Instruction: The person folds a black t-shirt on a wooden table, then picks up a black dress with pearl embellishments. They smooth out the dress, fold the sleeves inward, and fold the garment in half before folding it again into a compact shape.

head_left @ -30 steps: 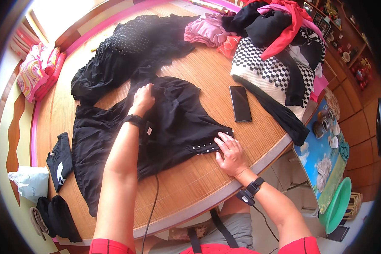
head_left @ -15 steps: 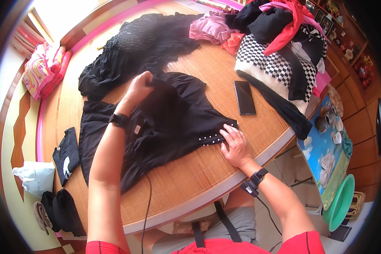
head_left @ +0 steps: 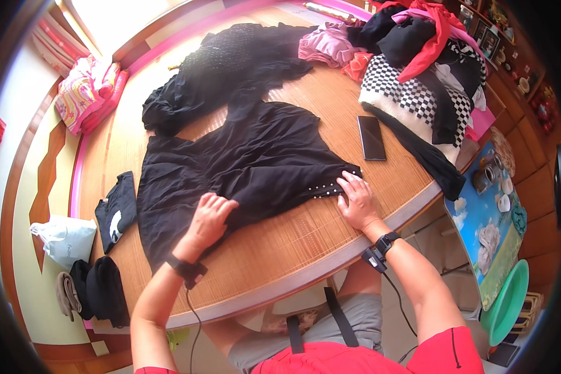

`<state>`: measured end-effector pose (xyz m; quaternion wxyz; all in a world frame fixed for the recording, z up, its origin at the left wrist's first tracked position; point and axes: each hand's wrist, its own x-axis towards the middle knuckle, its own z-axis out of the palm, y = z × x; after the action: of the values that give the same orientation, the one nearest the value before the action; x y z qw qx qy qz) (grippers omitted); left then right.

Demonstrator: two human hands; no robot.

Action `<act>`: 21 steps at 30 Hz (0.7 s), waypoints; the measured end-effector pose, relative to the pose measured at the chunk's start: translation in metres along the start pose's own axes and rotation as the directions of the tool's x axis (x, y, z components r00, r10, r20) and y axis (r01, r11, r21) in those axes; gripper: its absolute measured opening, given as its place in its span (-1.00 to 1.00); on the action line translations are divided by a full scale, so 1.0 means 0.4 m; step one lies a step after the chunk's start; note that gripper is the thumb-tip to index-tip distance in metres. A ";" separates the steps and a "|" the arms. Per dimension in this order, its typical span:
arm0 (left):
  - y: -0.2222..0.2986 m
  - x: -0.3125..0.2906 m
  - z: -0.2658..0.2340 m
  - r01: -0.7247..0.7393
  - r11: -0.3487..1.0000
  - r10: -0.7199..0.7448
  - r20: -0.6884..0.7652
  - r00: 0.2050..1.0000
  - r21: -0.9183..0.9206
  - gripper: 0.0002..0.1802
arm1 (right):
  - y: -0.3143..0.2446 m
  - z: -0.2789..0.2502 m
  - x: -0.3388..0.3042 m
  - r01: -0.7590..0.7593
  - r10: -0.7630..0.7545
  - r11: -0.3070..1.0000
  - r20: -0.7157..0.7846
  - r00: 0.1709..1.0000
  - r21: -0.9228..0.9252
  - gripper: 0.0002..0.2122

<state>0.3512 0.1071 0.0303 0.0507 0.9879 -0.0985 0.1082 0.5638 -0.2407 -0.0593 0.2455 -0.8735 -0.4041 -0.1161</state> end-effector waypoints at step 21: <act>0.003 -0.004 0.017 0.225 0.969 -0.241 -0.186 0.953 -0.103 -0.62 | 0.039 -0.009 0.185 -0.030 0.034 0.991 -0.033 0.999 0.130 -0.72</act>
<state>0.3509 0.1054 0.0236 0.1124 0.9742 0.0199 0.1948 0.6236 -0.2031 -0.0316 0.3103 -0.8599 -0.3925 -0.1009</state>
